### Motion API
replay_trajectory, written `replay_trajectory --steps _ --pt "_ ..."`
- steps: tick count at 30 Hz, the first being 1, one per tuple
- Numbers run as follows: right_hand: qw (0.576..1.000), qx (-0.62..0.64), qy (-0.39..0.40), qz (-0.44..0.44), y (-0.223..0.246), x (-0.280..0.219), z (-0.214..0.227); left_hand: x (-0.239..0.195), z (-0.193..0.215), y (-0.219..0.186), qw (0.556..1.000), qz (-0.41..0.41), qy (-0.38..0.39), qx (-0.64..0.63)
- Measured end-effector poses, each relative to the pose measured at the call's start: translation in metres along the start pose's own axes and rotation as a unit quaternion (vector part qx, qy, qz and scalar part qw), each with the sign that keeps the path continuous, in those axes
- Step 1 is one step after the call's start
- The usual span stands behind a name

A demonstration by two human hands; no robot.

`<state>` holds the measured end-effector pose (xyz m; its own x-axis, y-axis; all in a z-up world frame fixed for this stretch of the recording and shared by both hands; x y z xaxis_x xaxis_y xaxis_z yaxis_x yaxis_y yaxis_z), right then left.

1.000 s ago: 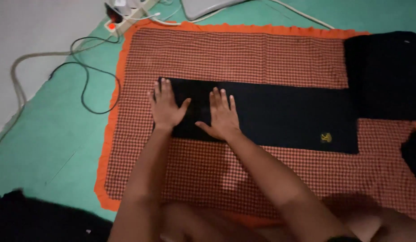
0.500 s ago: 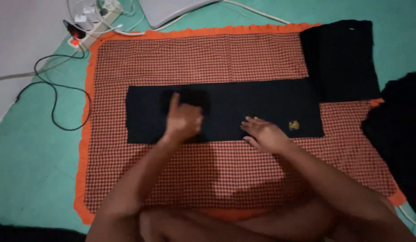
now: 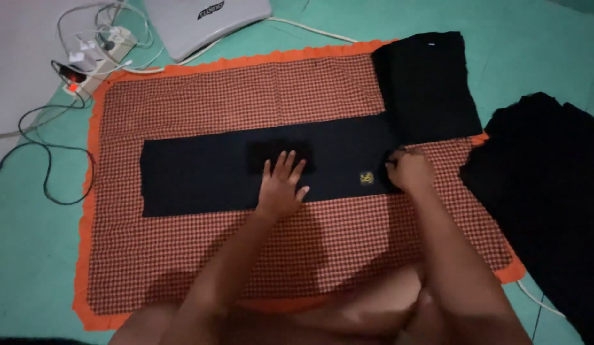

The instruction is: The person folds a black t-shirt on a checkered mat, smoothing and aligning the fabric before folding it into a compact rectangle. The folded shirt is placed on a nearby stack of folded clothes.

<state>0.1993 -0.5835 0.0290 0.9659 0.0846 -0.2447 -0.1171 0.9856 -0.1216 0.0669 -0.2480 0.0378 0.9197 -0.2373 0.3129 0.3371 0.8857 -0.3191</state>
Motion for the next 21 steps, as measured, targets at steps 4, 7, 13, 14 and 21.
replay_trajectory --steps 4,7,13,14,21 --pt "0.998 0.061 -0.025 -0.006 -0.011 0.028 -0.02 0.025 -0.016 -0.023 0.996 0.011 -0.094 0.005" --pt "0.993 0.088 0.041 -0.065 -0.003 0.021 -0.002 0.06 -0.051 -0.047 0.984 -0.038 -0.173 0.023" --pt "0.971 0.201 0.036 -0.12 0.003 0.011 0.015 0.103 -0.079 -0.108 0.99 0.052 -0.104 -0.075" --pt "0.967 0.229 0.039 -0.106 0.001 0.013 0.011 0.097 -0.079 -0.114 0.992 0.067 -0.081 -0.062" --pt "0.967 0.231 0.076 -0.078 0.007 0.019 0.016 0.09 -0.074 -0.121 0.995 0.056 -0.08 -0.033"
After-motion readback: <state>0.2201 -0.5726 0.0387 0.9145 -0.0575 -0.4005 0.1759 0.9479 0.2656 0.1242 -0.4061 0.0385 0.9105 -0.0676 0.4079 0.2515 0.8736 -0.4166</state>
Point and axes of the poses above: each hand's wrist, its own x-axis towards the middle knuckle, its own z-axis out of the back of the hand, y = z × x, the point moved 4 cm from there along x, towards the middle knuckle, and after that the axes turned 14 degrees about -x, right-handed, at the moved point
